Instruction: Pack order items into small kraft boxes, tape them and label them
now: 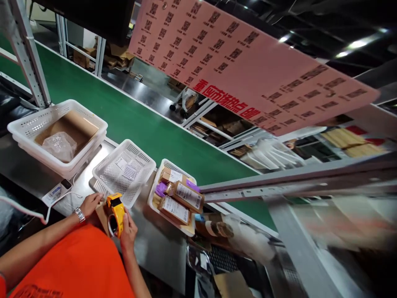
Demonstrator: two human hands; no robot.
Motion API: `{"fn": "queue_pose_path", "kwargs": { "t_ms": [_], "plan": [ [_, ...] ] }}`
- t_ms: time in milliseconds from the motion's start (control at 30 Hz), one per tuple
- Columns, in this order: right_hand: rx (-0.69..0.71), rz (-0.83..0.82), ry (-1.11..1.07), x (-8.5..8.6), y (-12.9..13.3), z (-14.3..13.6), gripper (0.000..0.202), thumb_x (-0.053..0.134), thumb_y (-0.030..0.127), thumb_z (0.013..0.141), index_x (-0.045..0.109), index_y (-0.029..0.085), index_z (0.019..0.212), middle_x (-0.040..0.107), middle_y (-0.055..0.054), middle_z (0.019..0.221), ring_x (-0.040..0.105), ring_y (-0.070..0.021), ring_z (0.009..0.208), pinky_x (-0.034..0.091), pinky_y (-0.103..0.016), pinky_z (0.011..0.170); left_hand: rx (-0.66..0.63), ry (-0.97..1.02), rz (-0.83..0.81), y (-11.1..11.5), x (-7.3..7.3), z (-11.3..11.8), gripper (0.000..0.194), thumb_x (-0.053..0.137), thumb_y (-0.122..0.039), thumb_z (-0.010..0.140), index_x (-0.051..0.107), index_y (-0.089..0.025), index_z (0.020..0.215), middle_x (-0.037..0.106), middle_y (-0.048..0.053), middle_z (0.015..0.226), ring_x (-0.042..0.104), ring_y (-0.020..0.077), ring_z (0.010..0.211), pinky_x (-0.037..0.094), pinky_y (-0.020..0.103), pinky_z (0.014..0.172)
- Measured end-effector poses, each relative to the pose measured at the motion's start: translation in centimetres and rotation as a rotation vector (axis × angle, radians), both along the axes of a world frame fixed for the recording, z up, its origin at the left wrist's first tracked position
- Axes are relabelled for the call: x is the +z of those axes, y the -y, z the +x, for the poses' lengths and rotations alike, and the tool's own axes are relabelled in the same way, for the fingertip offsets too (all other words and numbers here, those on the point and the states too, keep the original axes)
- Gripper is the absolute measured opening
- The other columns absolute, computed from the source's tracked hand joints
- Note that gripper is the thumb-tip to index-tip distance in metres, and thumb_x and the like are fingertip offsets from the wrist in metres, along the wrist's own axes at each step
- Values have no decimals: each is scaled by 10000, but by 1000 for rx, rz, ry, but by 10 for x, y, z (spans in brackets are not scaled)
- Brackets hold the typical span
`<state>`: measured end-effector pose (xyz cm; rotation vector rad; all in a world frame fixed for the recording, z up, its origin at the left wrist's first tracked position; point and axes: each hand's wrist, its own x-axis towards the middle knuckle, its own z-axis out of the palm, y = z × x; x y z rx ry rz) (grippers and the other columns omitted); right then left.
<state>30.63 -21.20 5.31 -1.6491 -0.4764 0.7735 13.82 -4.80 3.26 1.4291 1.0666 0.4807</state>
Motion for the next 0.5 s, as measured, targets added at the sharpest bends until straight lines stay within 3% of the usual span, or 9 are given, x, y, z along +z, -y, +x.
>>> {"fn": "queue_pose_path", "kwargs": {
  "t_ms": [133, 233, 367, 500],
  "plan": [
    [37, 17, -4, -3, 2, 2, 757, 803, 809, 829, 901, 190, 1254, 872, -167, 1297, 813, -366, 1209, 654, -471, 1071, -88, -70, -154, -3, 16, 6, 774, 434, -952, 884, 640, -242, 653, 662, 28, 599, 645, 215, 604, 525, 319, 632],
    [94, 13, 15, -4, 2, 2, 724, 848, 771, 801, 909, 197, 1238, 874, -169, 1292, 816, -378, 1210, 654, -482, 1079, -85, -83, -266, -7, 18, 12, 768, 501, -975, 826, 634, -238, 657, 607, 6, 548, 563, 182, 512, 412, 291, 518],
    [220, -1, 57, 4, -1, 7, 735, 918, 710, 748, 887, 216, 1291, 872, -154, 1310, 811, -381, 1246, 639, -488, 1131, -67, -80, -214, -10, 11, 12, 697, 573, -889, 820, 650, -223, 627, 627, 12, 571, 586, 188, 563, 395, 284, 538],
    [520, -67, 94, 27, 5, 20, 931, 1018, 559, 635, 784, 233, 1475, 833, -133, 1420, 781, -390, 1335, 603, -519, 1197, -25, -169, -131, -8, -1, -2, 602, 575, -739, 864, 653, -219, 571, 679, 44, 598, 673, 233, 673, 442, 304, 630]
  ]
}}
